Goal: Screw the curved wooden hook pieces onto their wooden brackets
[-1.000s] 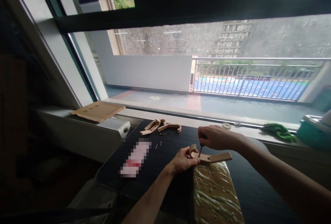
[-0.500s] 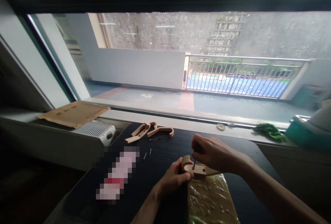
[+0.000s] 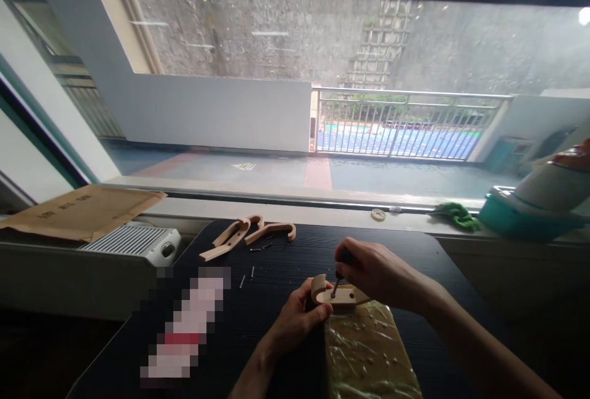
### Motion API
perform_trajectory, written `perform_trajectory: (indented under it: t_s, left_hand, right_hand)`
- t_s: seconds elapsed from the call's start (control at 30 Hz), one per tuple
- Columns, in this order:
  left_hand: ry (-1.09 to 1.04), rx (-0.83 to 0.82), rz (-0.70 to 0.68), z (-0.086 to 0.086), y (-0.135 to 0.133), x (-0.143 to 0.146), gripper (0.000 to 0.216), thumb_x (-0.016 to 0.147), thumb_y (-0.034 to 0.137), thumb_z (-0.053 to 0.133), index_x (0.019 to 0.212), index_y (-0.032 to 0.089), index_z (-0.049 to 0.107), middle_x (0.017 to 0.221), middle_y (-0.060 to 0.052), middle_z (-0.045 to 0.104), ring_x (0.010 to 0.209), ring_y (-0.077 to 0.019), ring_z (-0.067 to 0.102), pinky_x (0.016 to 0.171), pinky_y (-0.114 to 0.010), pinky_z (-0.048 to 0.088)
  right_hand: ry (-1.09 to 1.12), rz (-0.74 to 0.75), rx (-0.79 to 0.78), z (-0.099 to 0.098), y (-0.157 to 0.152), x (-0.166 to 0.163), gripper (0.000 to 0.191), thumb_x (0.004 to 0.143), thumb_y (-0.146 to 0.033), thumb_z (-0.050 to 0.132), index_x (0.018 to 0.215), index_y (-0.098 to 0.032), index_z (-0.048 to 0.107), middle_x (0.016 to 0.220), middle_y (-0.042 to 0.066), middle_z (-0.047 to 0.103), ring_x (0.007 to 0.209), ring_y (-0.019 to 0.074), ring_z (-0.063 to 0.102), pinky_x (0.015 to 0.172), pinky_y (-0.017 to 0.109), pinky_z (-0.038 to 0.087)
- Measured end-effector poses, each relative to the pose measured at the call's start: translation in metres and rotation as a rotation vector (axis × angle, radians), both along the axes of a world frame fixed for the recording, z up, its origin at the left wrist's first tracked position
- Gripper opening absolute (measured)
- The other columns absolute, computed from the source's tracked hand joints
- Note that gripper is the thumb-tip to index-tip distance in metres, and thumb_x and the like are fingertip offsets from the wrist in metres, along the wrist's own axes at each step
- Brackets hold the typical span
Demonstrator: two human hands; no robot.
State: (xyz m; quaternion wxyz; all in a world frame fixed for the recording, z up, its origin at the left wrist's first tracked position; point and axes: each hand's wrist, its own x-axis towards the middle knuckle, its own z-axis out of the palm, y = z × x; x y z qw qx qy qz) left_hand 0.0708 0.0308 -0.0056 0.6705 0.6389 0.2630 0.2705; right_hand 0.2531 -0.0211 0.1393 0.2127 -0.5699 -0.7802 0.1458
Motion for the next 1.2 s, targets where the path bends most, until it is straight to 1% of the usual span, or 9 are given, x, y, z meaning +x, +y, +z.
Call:
perform_trajectory:
  t_s: [0.13, 0.27, 0.43, 0.53, 0.67, 0.83, 0.93, 1.03, 1.2]
  left_hand:
    - [-0.007, -0.012, -0.019, 0.002, 0.001, 0.0, 0.04, 0.075, 0.037, 0.065, 0.109, 0.018, 0.056, 0.097, -0.003, 0.06, 0.089, -0.0175, 0.053, 0.084, -0.028, 0.039]
    - [-0.022, -0.011, -0.018, 0.0, 0.001, -0.001, 0.04, 0.075, 0.037, 0.065, 0.109, 0.017, 0.055, 0.098, -0.004, 0.06, 0.09, -0.0178, 0.054, 0.083, -0.028, 0.039]
    - [-0.048, -0.014, -0.02, -0.002, 0.001, -0.001, 0.039, 0.076, 0.036, 0.065, 0.108, 0.017, 0.055, 0.092, -0.002, 0.058, 0.085, -0.0149, 0.052, 0.08, -0.025, 0.039]
    - [-0.046, -0.016, -0.026, -0.002, 0.001, -0.001, 0.039, 0.076, 0.036, 0.064, 0.108, 0.017, 0.055, 0.092, -0.002, 0.059, 0.087, -0.0158, 0.053, 0.08, -0.026, 0.039]
    - [-0.031, 0.006, -0.031, -0.001, 0.003, -0.001, 0.038, 0.076, 0.037, 0.064, 0.108, 0.018, 0.055, 0.098, -0.003, 0.059, 0.09, -0.0172, 0.054, 0.083, -0.027, 0.038]
    - [-0.019, 0.03, -0.024, 0.0, 0.002, -0.001, 0.038, 0.076, 0.036, 0.064, 0.106, 0.017, 0.056, 0.095, -0.003, 0.059, 0.087, -0.0167, 0.053, 0.083, -0.028, 0.038]
    - [-0.028, 0.025, -0.015, 0.0, 0.001, -0.001, 0.036, 0.076, 0.036, 0.064, 0.106, 0.017, 0.056, 0.096, -0.003, 0.059, 0.089, -0.0172, 0.053, 0.084, -0.028, 0.038]
    - [-0.025, 0.019, -0.014, 0.0, 0.001, -0.001, 0.036, 0.077, 0.035, 0.063, 0.108, 0.018, 0.056, 0.096, -0.003, 0.059, 0.089, -0.0169, 0.053, 0.084, -0.027, 0.038]
    - [-0.029, 0.018, -0.019, 0.0, 0.002, -0.002, 0.034, 0.077, 0.035, 0.063, 0.107, 0.018, 0.056, 0.095, -0.002, 0.059, 0.088, -0.0159, 0.053, 0.083, -0.026, 0.038]
  right_hand:
    - [0.023, -0.035, -0.013, -0.004, 0.002, -0.001, 0.015, 0.086, -0.033, 0.047, 0.086, -0.019, 0.052, 0.063, -0.003, 0.054, 0.053, 0.0091, 0.041, 0.05, 0.022, 0.029]
    - [-0.022, -0.054, 0.007, -0.005, 0.003, -0.004, 0.019, 0.085, -0.038, 0.049, 0.087, -0.019, 0.053, 0.063, -0.003, 0.053, 0.053, 0.0095, 0.041, 0.05, 0.023, 0.029]
    - [-0.019, -0.042, 0.017, -0.001, -0.002, -0.006, 0.018, 0.083, -0.034, 0.052, 0.095, -0.022, 0.057, 0.064, -0.004, 0.054, 0.054, 0.0092, 0.043, 0.051, 0.022, 0.031]
    - [0.034, -0.045, -0.012, 0.0, -0.004, -0.004, 0.017, 0.083, -0.033, 0.051, 0.093, -0.02, 0.058, 0.063, -0.004, 0.053, 0.054, 0.0091, 0.043, 0.05, 0.022, 0.031]
    - [0.094, -0.055, -0.052, -0.004, -0.002, -0.003, 0.018, 0.083, -0.034, 0.051, 0.089, -0.019, 0.058, 0.062, -0.003, 0.052, 0.054, 0.0091, 0.042, 0.049, 0.022, 0.032]
    - [0.088, -0.082, -0.011, -0.008, 0.002, -0.003, 0.02, 0.083, -0.037, 0.051, 0.084, -0.018, 0.056, 0.059, -0.005, 0.049, 0.053, 0.0089, 0.04, 0.05, 0.022, 0.031]
    - [0.059, -0.08, -0.007, -0.007, 0.002, -0.002, 0.02, 0.081, -0.037, 0.053, 0.087, -0.019, 0.058, 0.061, -0.004, 0.052, 0.053, 0.0089, 0.041, 0.051, 0.022, 0.032]
    - [0.072, -0.051, -0.041, -0.007, 0.0, 0.0, 0.019, 0.081, -0.034, 0.052, 0.093, -0.02, 0.059, 0.063, -0.004, 0.054, 0.054, 0.0089, 0.043, 0.051, 0.022, 0.032]
    - [0.117, -0.047, -0.048, -0.012, 0.001, 0.003, 0.022, 0.083, -0.037, 0.051, 0.087, -0.018, 0.06, 0.063, -0.003, 0.054, 0.056, 0.0095, 0.044, 0.051, 0.023, 0.033]
